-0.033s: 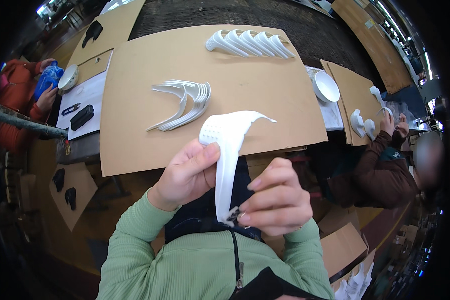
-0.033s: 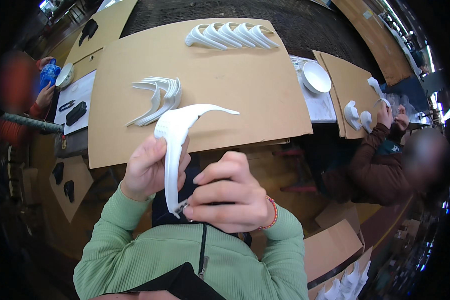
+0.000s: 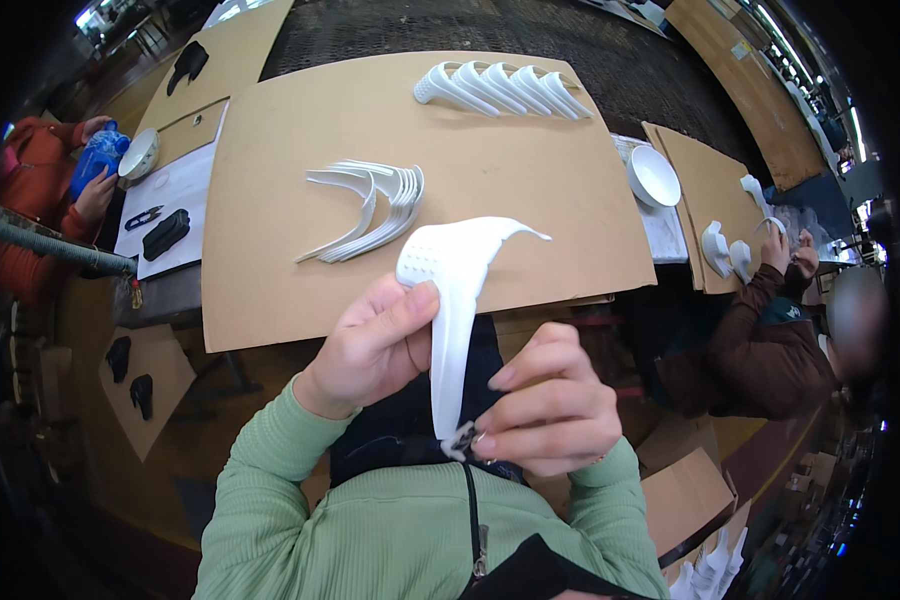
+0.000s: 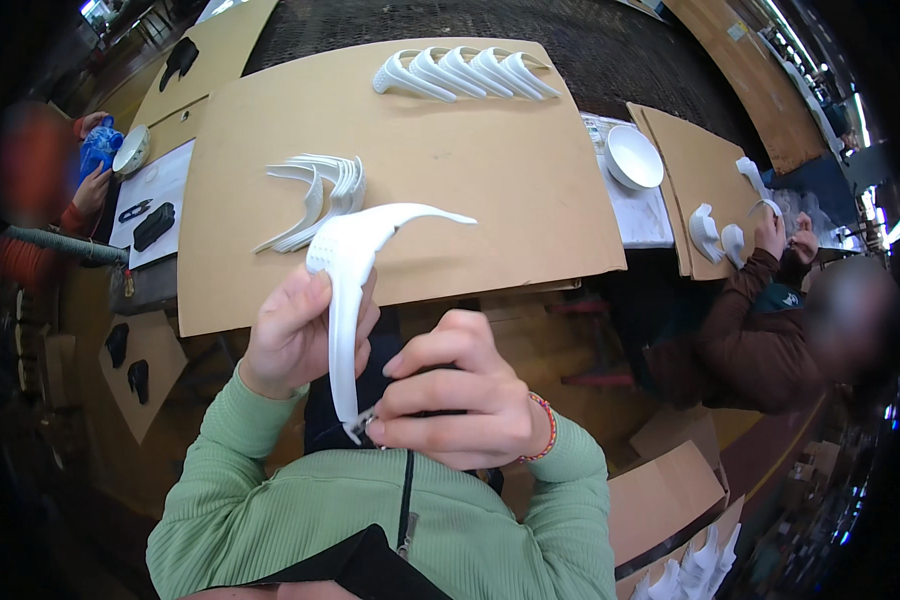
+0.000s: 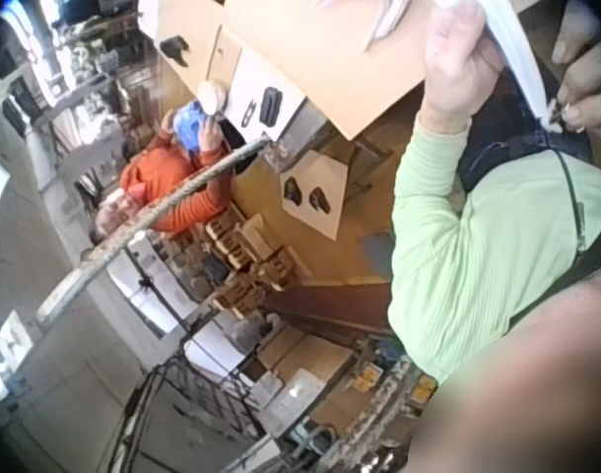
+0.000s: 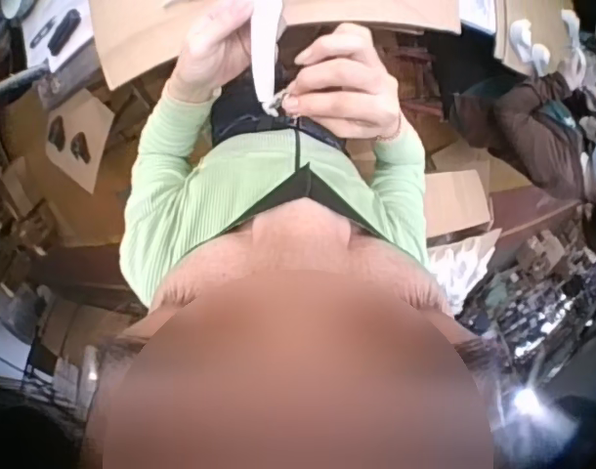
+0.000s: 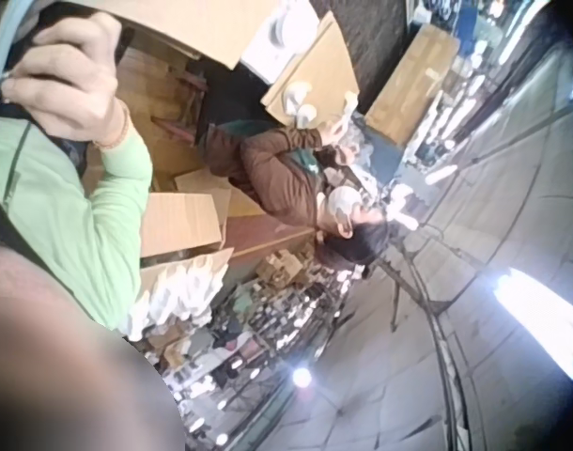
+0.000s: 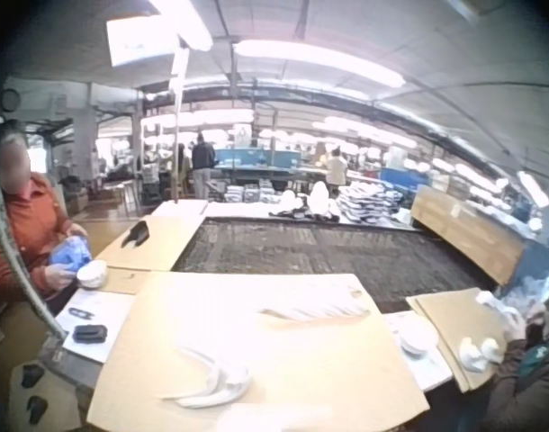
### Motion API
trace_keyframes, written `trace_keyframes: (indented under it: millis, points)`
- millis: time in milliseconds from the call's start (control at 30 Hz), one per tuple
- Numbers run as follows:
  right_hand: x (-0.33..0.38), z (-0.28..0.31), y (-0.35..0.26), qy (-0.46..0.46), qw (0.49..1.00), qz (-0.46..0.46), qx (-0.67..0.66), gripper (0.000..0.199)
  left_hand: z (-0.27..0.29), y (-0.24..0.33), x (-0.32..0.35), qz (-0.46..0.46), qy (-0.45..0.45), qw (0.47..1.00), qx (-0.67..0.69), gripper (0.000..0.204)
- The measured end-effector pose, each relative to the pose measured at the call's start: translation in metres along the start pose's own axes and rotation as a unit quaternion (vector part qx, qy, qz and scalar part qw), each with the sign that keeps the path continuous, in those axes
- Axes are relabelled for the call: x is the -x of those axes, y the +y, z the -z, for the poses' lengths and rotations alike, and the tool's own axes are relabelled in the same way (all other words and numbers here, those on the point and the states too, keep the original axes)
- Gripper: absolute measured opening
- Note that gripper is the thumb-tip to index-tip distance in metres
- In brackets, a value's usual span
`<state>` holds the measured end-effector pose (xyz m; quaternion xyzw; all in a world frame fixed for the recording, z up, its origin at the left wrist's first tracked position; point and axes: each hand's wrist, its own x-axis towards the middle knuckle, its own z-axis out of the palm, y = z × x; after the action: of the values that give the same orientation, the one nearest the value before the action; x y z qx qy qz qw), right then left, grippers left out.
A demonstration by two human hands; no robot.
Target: The person repeatedly picks up white curved plastic parts from a table and uses a small metal tool to scrape or deburr the edges. After each part is worked on, it is placed back on the table in a growing stack. The process is repeated for multiple identical parts.
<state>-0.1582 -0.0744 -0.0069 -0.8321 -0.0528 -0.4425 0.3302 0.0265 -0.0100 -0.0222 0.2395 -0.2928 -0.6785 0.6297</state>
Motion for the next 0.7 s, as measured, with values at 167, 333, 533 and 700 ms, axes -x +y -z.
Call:
trace_keyframes:
  millis: [167, 333, 533, 700]
  points:
    - [0.011, 0.004, 0.001, 0.003, 0.996, -0.075, -0.05, 0.018, 0.021, 0.04, -0.012, -0.055, -0.01, 0.991, -0.121, 0.034]
    - [0.027, 0.01, 0.006, 0.098, 0.98, -0.17, -0.024, 0.019, 0.076, 0.098, -0.07, -0.12, 0.039, 0.962, -0.243, 0.027]
    - [0.04, 0.004, 0.01, 0.178, 0.953, -0.243, -0.035, 0.016, 0.141, 0.121, -0.123, -0.074, 0.157, 0.953, -0.247, 0.032]
    - [0.045, 0.008, 0.012, 0.191, 0.942, -0.273, -0.038, 0.014, 0.173, 0.125, -0.113, 0.016, 0.181, 0.948, -0.26, 0.034]
